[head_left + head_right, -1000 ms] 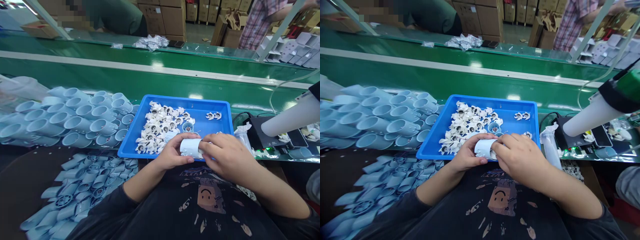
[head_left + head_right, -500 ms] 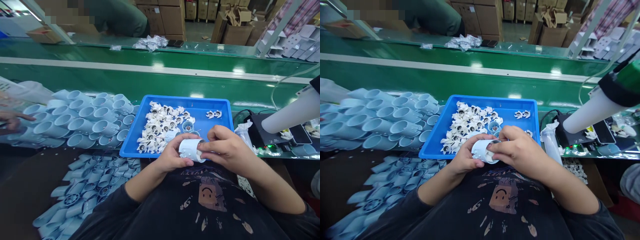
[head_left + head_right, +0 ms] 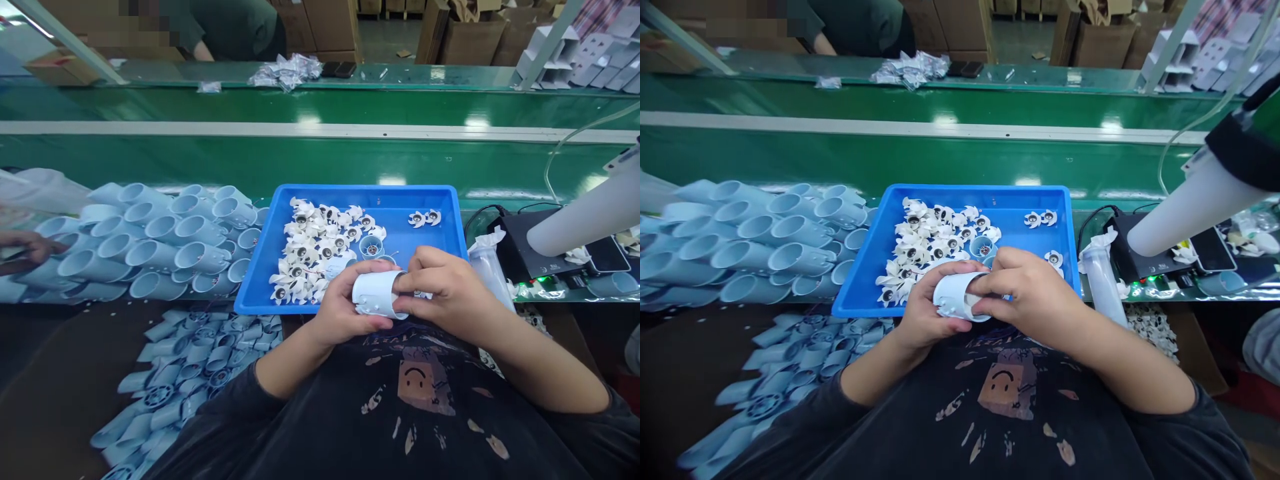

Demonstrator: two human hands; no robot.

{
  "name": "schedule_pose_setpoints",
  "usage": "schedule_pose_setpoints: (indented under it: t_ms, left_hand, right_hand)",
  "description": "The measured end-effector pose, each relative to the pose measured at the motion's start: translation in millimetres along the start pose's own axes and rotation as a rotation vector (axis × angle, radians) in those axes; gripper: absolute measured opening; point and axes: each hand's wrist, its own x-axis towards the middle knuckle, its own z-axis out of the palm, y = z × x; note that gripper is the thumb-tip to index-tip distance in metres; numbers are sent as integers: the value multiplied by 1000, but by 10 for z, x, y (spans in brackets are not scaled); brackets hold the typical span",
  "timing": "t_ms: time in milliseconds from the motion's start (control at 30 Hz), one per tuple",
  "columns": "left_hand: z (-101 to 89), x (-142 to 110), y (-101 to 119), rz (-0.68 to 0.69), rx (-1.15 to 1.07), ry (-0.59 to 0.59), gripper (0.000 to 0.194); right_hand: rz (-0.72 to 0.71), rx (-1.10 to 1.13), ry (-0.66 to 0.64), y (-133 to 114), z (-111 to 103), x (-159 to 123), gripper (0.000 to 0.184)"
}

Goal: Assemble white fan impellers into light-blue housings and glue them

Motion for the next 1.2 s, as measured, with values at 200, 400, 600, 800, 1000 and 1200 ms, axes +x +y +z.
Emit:
schedule_pose_setpoints:
  t_ms: [200,400,600,800,1000,1200]
  left_hand:
    - [-187,138,81,194,565,-102,62]
    - [-254,184,-159,355,235,-25,62]
    - [-252,173,-268,366,176,-4,65]
    - [-247,174,-254,400,127,-25,66]
    - [-298,178,-185,347,257,-22,66]
    - [-217,44,225,624,904,-38,51]
  right_hand:
    - [15,-90,66,40,76,-20,23]
    - [-175,-181,190,-17,35,-87,39]
    - [-244,-347,288,-73,134,-154,51]
    - [-224,-373,307,-74,161,-190,47]
    - [-107,-118,320,-34,160,-211,39]
    - [591,1051,78,121,370,-199,67]
